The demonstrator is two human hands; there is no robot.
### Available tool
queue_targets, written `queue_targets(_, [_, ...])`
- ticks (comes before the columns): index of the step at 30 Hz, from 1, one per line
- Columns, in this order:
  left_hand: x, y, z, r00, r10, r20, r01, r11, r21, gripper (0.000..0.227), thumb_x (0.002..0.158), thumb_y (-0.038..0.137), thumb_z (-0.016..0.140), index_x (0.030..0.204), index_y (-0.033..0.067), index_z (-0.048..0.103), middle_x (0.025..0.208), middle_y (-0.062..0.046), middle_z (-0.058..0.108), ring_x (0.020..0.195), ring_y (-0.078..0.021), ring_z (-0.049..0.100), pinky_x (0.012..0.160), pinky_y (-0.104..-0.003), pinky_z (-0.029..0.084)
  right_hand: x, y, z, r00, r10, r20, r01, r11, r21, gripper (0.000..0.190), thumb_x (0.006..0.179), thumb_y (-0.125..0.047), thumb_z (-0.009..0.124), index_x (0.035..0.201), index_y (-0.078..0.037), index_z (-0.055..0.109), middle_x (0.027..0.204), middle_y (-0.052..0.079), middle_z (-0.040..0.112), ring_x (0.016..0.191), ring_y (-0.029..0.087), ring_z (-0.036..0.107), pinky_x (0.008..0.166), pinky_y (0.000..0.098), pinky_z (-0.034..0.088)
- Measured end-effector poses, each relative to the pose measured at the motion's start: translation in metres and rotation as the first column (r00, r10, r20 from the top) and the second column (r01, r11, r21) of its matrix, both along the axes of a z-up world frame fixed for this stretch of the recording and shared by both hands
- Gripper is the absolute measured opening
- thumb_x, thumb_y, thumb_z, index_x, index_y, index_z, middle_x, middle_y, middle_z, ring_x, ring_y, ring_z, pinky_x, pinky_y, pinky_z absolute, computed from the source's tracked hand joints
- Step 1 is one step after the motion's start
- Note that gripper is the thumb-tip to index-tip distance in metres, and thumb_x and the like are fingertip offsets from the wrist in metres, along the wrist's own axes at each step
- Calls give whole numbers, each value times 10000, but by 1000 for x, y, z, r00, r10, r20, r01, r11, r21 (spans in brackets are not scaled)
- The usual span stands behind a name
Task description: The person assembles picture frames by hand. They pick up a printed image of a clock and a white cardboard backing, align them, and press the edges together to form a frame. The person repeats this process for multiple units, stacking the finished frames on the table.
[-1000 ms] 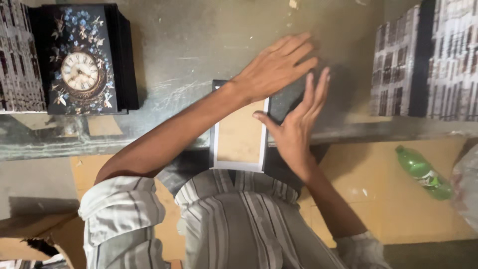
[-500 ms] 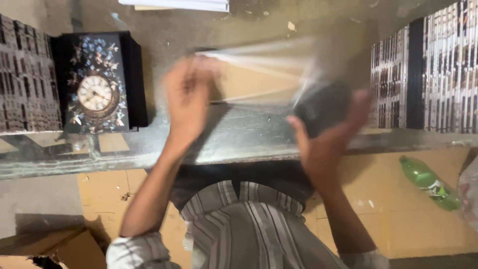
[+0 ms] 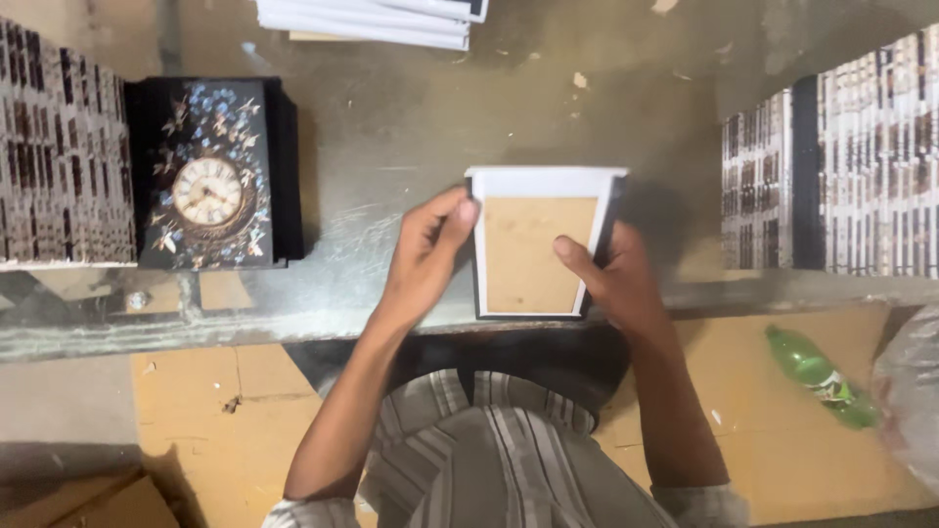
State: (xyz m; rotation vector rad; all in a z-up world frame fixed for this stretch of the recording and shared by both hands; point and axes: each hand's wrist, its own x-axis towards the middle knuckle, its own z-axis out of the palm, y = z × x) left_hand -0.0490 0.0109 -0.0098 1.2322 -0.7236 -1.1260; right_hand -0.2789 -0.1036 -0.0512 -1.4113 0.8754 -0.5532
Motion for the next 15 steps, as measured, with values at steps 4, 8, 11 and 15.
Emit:
queue_targets(4, [-12,-5,-11,980,157,-121,-161,987,-25,401,1097,308,550,1036,-46,728,901,13,713,836,-41,588,771,-241,498,-4,0,-22,963,-240,124,227,967,113,237,1093,-254,580,927,-92,625,809,-72,595,716,18,518,614,209,404])
queue_targets(8, [-19,-2,-13,935,213,-282,-230,973,-27,438,1121,328,542,984,-38,738,903,3,732,829,-45,613,782,-248,515,1,-6,-16,922,-341,182,338,940,48,255,1105,-243,642,955,-40,680,781,-77,541,666,6,407,576,211,293])
queue_targets(11, [-20,0,-8,921,227,-318,-239,971,1,355,1072,283,603,1047,-39,750,928,-16,745,830,-62,629,786,-261,520,2,-9,0,954,-274,121,264,960,89,230,1075,-208,645,1024,-10,751,769,-54,596,665,15,454,590,206,327])
queue_targets(15, [-15,1,-5,893,168,-418,-179,984,14,251,1049,182,662,1051,-51,755,931,-37,755,827,-81,649,773,-272,517,8,-12,17,959,-225,174,191,963,192,173,1021,-144,666,1045,2,756,865,-1,709,736,32,577,648,209,420])
